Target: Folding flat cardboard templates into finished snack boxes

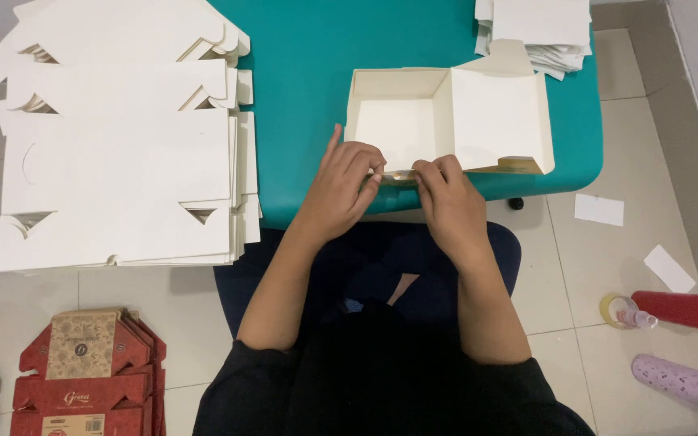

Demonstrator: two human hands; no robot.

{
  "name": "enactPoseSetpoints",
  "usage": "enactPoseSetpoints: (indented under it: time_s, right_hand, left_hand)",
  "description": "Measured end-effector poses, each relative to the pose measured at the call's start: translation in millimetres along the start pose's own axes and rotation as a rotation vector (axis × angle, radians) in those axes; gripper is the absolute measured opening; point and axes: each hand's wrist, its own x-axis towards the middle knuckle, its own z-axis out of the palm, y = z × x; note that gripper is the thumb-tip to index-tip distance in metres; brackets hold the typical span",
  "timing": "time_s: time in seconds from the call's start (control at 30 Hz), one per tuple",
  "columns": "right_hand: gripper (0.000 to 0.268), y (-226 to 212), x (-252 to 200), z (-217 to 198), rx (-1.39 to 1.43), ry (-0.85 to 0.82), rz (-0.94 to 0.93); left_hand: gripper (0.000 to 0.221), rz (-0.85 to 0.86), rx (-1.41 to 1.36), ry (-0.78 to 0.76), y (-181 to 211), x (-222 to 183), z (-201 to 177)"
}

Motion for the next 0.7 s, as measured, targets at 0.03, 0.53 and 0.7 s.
enactPoseSetpoints:
  time_s: [0.03,0.53,0.7]
  right_hand:
    - [0.015,-0.3,-0.6,-0.6,-0.001,0.003,0.003]
    - [0.016,3.9,1.6,-3.1,0.018,-0.044,0.030]
    - [0.015,7.0,0.5,1.1,-0.015,-0.052,0.042]
  left_hand:
    - [0.005,0.004,-0.001,-0.002,1.2,0.4,-2.0]
    - [0.005,0.074,0.284,-0.005,4.7,8.6,28.7]
    - [0.012,0.085,0.511,-0.001,11.7,7.0,32.0]
